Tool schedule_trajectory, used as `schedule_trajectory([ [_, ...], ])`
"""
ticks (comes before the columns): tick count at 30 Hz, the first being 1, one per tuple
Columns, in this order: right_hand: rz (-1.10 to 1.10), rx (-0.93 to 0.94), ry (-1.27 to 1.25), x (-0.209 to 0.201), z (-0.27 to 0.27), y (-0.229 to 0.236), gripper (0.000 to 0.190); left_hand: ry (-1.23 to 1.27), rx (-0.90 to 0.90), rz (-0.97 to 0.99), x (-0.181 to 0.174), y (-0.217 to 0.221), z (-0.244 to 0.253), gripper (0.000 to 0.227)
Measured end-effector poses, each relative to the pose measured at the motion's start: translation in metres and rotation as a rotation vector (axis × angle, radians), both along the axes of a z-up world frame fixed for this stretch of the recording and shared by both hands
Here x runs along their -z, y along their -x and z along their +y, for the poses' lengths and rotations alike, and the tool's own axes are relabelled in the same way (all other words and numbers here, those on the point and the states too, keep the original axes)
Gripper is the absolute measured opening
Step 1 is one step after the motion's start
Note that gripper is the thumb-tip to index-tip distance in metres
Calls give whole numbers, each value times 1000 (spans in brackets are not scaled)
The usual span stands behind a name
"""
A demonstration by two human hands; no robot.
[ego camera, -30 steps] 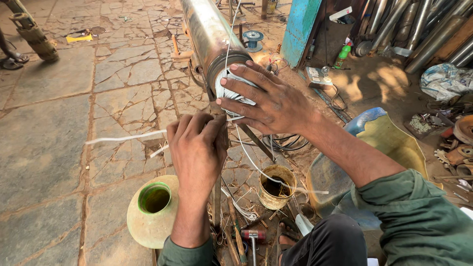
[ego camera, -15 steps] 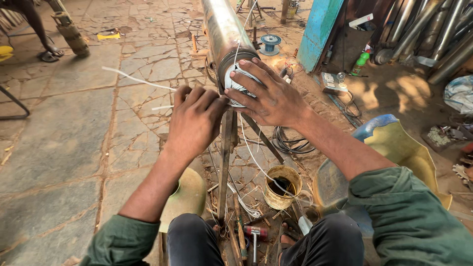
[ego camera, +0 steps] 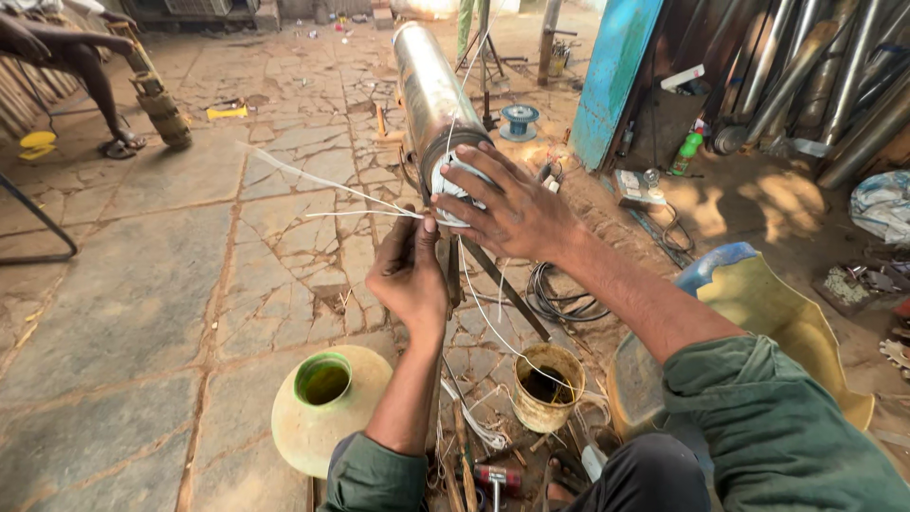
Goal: The person winds white wire around a metal cylinder mounted on a stand. They use a hammer to tap the wire into place and then continue winding and adjusting the wire by hand.
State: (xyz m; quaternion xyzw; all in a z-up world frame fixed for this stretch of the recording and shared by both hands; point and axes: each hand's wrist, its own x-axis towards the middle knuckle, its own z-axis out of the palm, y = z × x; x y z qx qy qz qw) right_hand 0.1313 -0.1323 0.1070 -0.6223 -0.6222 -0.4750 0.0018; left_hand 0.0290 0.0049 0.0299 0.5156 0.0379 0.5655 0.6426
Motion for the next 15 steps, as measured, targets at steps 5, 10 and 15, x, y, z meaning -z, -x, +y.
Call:
schedule_trajectory([
  [5,49,-18,-13,0,0,6,69,-292,-243,-63,-14,6,-5,17],
  [10,39,-13,-24,2,2,10,70,-498,-375,-53,-22,8,0,26],
  [15,132,-94,-57,8,8,9,71,-582,-378,-67,-21,7,6,44],
])
